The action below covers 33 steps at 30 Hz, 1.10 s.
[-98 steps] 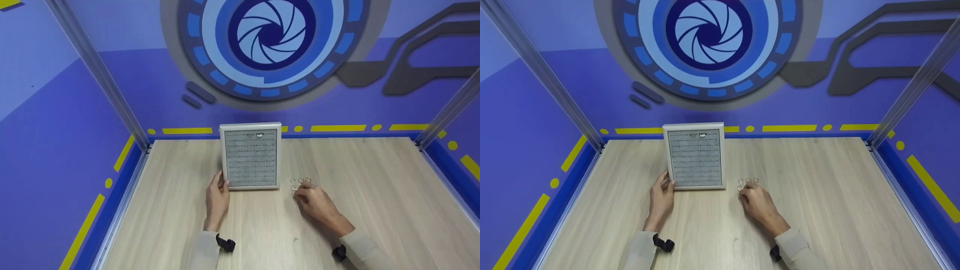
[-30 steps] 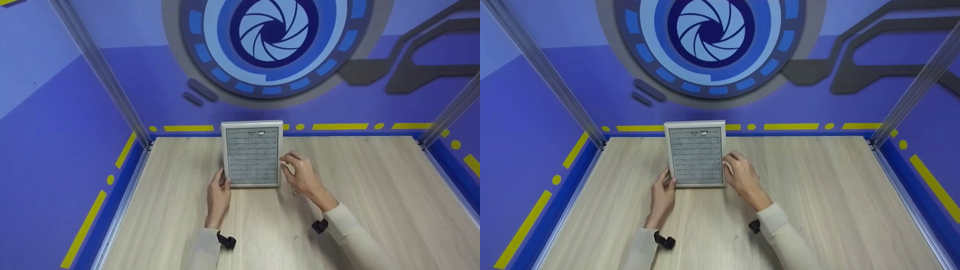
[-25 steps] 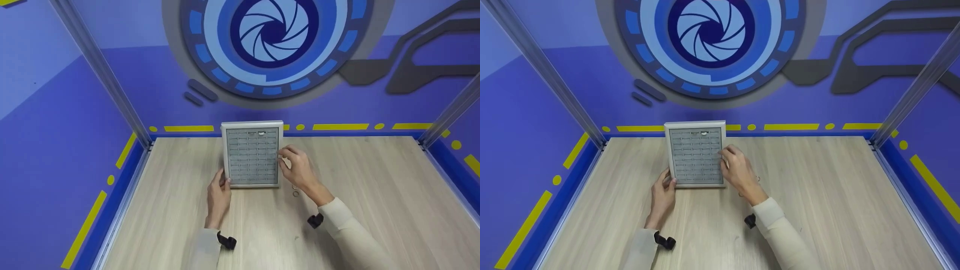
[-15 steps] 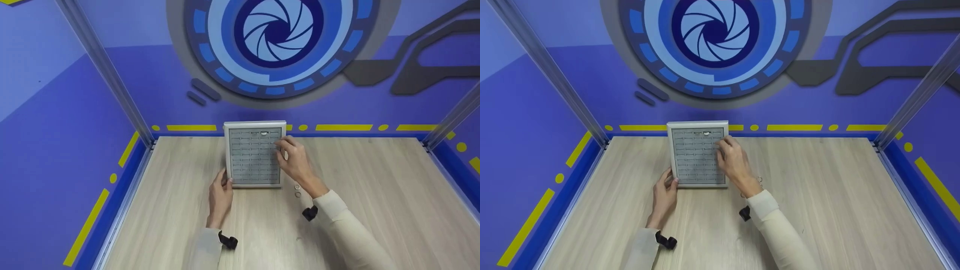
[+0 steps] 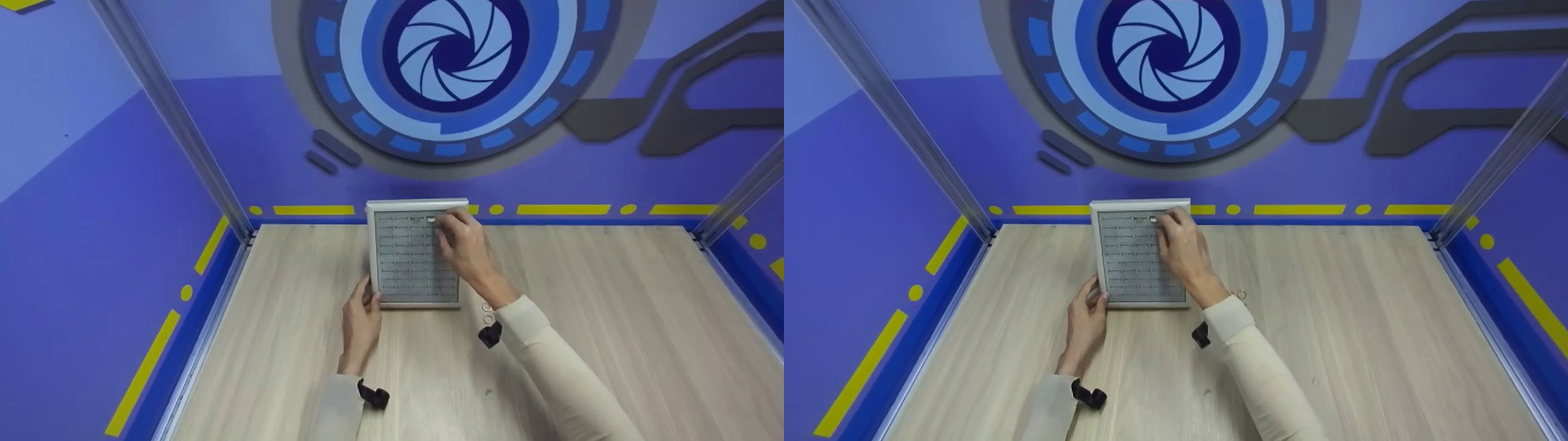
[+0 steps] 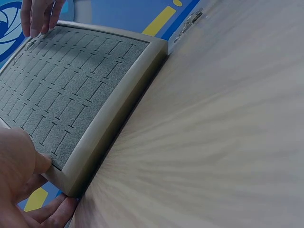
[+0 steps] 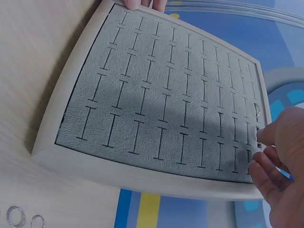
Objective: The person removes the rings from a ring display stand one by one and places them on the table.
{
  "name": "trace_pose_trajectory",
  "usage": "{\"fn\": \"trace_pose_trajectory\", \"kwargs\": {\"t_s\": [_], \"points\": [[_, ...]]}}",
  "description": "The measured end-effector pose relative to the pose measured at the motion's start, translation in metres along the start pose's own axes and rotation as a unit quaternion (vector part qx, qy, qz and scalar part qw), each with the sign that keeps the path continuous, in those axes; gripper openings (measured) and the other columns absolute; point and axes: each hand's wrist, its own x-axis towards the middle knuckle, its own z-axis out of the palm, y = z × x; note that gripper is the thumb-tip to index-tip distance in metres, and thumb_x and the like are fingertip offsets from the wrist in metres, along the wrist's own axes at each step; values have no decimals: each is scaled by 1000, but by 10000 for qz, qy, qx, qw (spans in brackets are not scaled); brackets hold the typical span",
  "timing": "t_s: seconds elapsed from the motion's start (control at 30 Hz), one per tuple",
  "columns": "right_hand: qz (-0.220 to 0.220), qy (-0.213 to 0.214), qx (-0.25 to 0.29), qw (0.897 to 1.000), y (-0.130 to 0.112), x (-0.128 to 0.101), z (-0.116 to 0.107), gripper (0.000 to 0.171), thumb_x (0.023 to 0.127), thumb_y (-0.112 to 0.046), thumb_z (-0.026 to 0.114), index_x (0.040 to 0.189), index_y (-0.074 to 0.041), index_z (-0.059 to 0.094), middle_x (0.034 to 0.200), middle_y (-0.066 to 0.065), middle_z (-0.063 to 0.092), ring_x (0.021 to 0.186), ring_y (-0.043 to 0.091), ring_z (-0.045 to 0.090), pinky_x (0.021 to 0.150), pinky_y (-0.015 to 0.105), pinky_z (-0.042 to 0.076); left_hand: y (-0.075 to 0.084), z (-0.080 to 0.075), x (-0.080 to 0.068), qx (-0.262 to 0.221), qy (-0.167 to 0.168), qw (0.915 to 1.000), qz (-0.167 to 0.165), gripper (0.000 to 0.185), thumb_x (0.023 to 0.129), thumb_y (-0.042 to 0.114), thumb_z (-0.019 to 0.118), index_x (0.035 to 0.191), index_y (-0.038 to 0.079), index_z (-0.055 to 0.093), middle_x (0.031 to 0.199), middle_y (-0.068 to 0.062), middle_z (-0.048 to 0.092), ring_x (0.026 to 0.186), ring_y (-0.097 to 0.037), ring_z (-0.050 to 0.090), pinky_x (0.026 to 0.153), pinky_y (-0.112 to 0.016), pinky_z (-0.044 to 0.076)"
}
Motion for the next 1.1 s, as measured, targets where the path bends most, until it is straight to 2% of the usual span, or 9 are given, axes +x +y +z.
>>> {"fn": "trace_pose_trajectory", "kwargs": {"t_s": [0.43,0.6,0.87,1.1], "points": [[204,19,-269,9994,-6,9,15,5,95,4,76,98,1,78,104,14,67,90,26,71,74,35,65,1,0,-2,109,7,9999,-89,52,105,4,66,154,0,52,149,-23,62,121,-32,72,99,-43,64],[69,64,-504,9987,-5,11,17,5,98,2,73,98,1,78,103,14,65,90,28,70,76,38,65,2,-1,-1,144,30,9999,-40,51,105,4,66,154,-1,53,148,-24,62,121,-33,72,99,-44,63],[-225,-37,-652,9976,-3,12,16,5,101,2,68,98,1,71,103,14,63,91,30,68,77,41,64,1,-1,-1,111,-25,9998,-143,52,105,5,66,155,0,52,147,-23,64,121,-31,72,100,-42,63],[-282,-215,-660,9972,-3,12,13,5,101,5,67,100,0,68,104,14,61,94,31,65,80,40,63,-2,0,0,103,-38,9999,79,52,105,3,64,155,-5,50,151,-27,59,125,-37,70,98,-43,64]]}}
